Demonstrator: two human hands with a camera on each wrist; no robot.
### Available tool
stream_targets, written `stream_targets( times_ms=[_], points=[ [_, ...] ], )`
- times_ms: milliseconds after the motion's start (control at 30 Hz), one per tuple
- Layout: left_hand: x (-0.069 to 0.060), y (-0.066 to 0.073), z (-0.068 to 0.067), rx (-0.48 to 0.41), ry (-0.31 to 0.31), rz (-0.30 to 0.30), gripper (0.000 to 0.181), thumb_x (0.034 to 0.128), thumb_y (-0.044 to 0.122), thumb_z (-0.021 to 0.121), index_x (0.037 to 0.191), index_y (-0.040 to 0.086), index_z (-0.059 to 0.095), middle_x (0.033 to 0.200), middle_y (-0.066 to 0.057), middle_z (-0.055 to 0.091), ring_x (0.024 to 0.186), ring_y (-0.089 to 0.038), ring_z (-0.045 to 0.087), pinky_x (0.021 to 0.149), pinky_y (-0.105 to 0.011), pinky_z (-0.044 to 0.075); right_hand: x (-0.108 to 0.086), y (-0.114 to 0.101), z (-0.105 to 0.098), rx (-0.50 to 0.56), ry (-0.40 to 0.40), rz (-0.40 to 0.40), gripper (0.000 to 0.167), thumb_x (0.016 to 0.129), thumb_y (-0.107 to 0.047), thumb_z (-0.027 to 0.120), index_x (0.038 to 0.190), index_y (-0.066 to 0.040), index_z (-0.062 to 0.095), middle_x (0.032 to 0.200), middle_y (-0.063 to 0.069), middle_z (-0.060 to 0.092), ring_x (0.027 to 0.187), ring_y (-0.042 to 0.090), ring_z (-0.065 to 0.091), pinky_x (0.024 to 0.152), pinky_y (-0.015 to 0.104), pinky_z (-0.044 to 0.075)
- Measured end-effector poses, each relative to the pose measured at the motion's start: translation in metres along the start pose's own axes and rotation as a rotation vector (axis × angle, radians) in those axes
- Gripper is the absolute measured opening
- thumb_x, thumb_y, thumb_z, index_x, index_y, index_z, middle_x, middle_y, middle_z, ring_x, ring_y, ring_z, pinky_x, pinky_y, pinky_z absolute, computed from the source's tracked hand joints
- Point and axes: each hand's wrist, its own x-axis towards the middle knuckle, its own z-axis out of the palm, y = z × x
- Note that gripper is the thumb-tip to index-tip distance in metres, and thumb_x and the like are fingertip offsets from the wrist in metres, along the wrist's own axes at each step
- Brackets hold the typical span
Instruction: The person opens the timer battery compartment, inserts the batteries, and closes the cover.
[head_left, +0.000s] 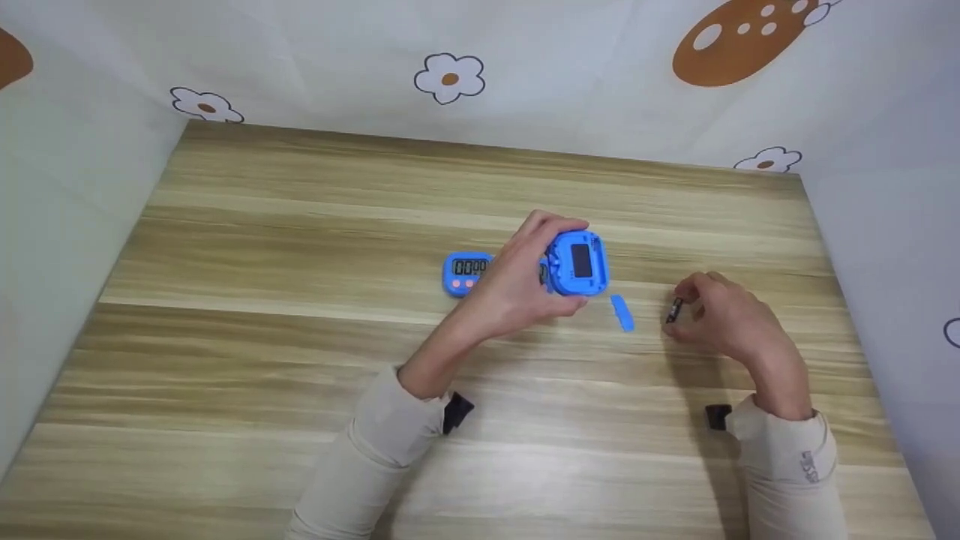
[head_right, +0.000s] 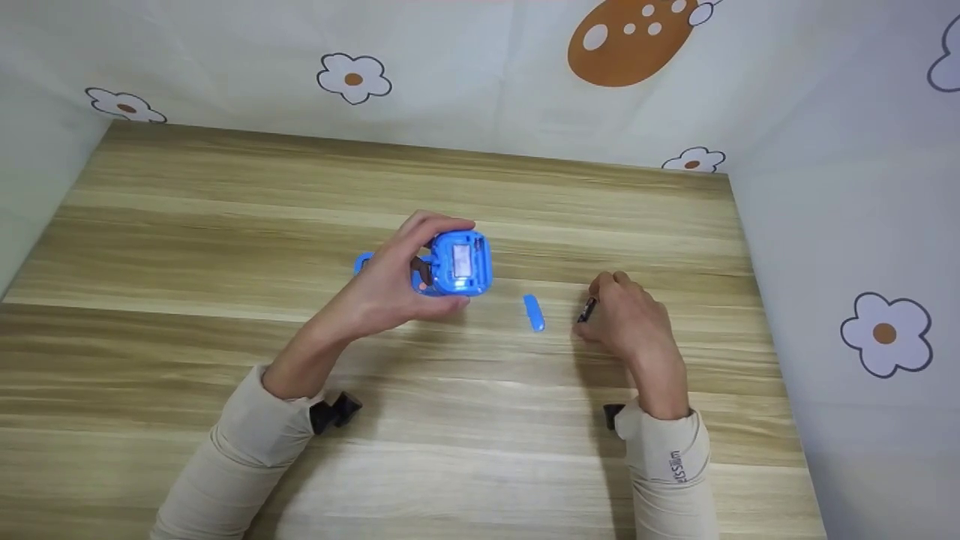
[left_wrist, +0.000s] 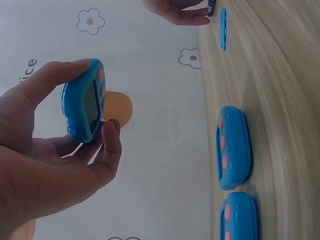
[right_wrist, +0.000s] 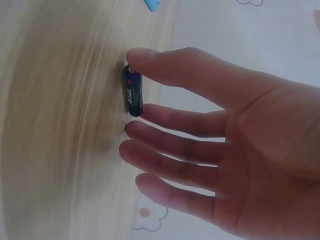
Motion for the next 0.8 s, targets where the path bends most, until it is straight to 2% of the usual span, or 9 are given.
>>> stream_targets(
  times_ms=[167,267,367,533,633,800],
  points=[
    [0.000,0.000,0.000,0.005,-0.002,-0.005,0.077,0.0763,0.018,0.085,0.142,0.016,0.046,0.132,0.001,0.043,0.119,-0.018,0.046,0.094,-0.028,0.046,0.002,0.001,0.000,-0.010,0.011,0.009,0.049,0.080,-0.027,0.079,0.116,0.002,0.061,0.104,0.014,0.058,0.090,0.031,0.057,0.072,0.049,0.047],
    [0.001,-0.001,0.001,0.004,-0.011,-0.011,0.077,0.0764,0.019,0.085,0.143,0.016,0.045,0.133,0.001,0.043,0.119,-0.018,0.045,0.095,-0.029,0.046,0.000,-0.002,-0.001,0.008,0.069,-0.028,0.048,0.080,-0.028,0.080,0.114,0.000,0.063,0.103,0.012,0.060,0.090,0.029,0.058,0.073,0.047,0.047],
    [0.001,-0.002,0.001,0.008,-0.022,-0.010,0.078,0.0760,0.019,0.086,0.142,0.016,0.045,0.133,0.000,0.042,0.119,-0.018,0.046,0.095,-0.029,0.046,-0.005,-0.015,-0.007,0.083,0.173,-0.139,0.045,0.081,-0.030,0.081,0.115,-0.005,0.065,0.104,0.007,0.063,0.091,0.025,0.059,0.071,0.041,0.048],
    [0.003,-0.002,0.002,0.023,-0.043,0.004,0.078,0.0756,0.018,0.086,0.142,0.015,0.045,0.132,-0.001,0.044,0.118,-0.018,0.047,0.096,-0.028,0.045,-0.019,-0.052,-0.020,0.282,0.309,-0.413,0.044,0.081,-0.026,0.082,0.120,-0.016,0.066,0.108,-0.006,0.065,0.092,0.013,0.060,0.069,0.024,0.052],
    [0.002,-0.003,0.003,-0.011,-0.063,0.008,0.078,0.0760,0.014,0.086,0.142,0.014,0.045,0.131,-0.001,0.044,0.118,-0.018,0.047,0.096,-0.027,0.045,-0.024,-0.076,-0.029,0.340,0.335,-0.519,0.046,0.079,-0.017,0.084,0.121,-0.016,0.067,0.107,-0.006,0.065,0.091,0.009,0.060,0.070,0.021,0.053],
    [0.001,-0.002,0.005,-0.082,-0.090,0.004,0.075,0.0775,0.011,0.084,0.141,0.013,0.044,0.131,-0.001,0.045,0.118,-0.018,0.048,0.094,-0.025,0.047,-0.028,-0.103,-0.036,0.365,0.320,-0.601,0.045,0.076,-0.005,0.084,0.118,-0.006,0.068,0.105,-0.001,0.064,0.088,0.010,0.058,0.070,0.022,0.052]
  ],
)
